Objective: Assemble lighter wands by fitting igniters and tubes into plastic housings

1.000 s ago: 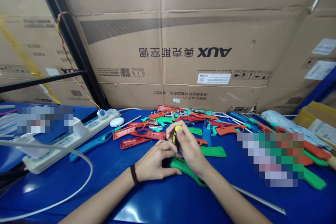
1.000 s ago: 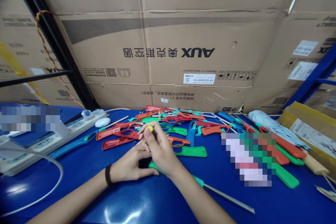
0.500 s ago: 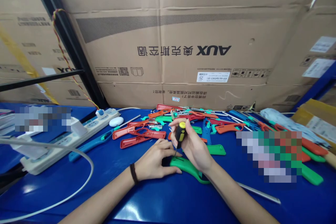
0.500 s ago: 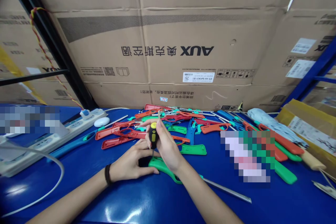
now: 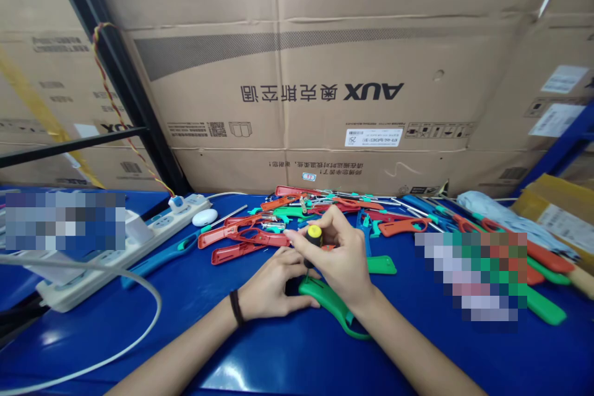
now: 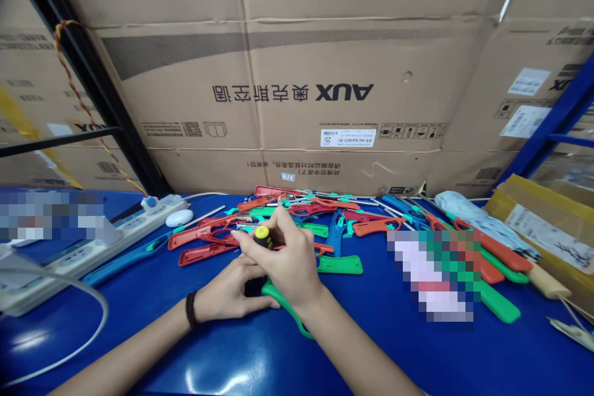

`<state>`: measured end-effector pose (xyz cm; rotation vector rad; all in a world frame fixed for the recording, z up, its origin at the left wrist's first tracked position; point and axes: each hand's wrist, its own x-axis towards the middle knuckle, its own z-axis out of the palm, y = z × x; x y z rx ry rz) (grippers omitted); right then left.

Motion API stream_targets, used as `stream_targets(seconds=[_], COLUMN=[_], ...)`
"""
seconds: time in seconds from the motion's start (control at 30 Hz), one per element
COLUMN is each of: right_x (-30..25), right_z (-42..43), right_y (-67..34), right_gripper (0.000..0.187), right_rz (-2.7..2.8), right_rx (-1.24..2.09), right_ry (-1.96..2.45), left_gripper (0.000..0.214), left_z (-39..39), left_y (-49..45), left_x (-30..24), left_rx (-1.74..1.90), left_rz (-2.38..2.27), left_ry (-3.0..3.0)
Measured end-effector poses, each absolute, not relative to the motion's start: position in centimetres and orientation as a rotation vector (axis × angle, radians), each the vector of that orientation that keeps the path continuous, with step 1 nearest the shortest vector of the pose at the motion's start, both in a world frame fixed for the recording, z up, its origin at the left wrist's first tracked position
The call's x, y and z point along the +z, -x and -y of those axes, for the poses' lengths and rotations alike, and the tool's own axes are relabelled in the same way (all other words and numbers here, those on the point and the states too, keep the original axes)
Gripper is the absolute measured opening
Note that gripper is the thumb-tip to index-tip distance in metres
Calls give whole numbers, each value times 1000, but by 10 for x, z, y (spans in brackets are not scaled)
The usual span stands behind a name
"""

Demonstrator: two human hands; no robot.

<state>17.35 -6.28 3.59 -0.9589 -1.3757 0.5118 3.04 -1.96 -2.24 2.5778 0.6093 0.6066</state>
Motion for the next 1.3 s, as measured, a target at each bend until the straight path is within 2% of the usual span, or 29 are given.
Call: stream_targets(seconds=[0.1, 0.2, 0.27, 0.43, 0.63, 0.83, 0.9, 1.07, 1.1, 1.23, 1.3], right_x=[35, 34, 36, 59, 100, 96, 87, 58, 52, 30, 21], right_z=[65, 68, 69, 74, 100, 105, 95, 66, 63, 61, 64], right_y=[-171, -166, -163, -171, -219, -271, -280, -282, -281, -277, -277], right_gripper=[42, 47, 50, 47, 42, 40, 42, 41, 39, 34, 30], right_rz=[1435, 1420, 1411, 1295, 1085, 1016, 968, 944, 978, 1210, 1399], right_rx=[324, 173, 197, 464, 266, 258, 274, 277, 276, 164, 86], right_ry=[1041, 1099, 1115, 1061, 825, 912, 894, 899, 927, 1122, 1230], left_gripper=[35, 45, 48, 33, 33, 24, 32, 70, 69, 36, 33], left_z=[19, 18, 19, 35, 64, 78, 84, 110, 116, 134, 137], left_y=[-31, -32, -31, -19, 32, 89, 93, 82, 82, 94, 105], left_x=[-22, -21, -19, -9, -3, 6, 5, -13, -19, -45, -51], left_rx=[633, 656, 658, 541, 418, 383, 427, 435, 448, 659, 881], left_rz=[-601, -574, -569, -621, -833, -1047, -1087, -1019, -1012, -1014, -1141], left_ry=[-2604, -2627, -2629, -2652, -2638, -2727, -2769, -2994, -3054, -3209, -3151])
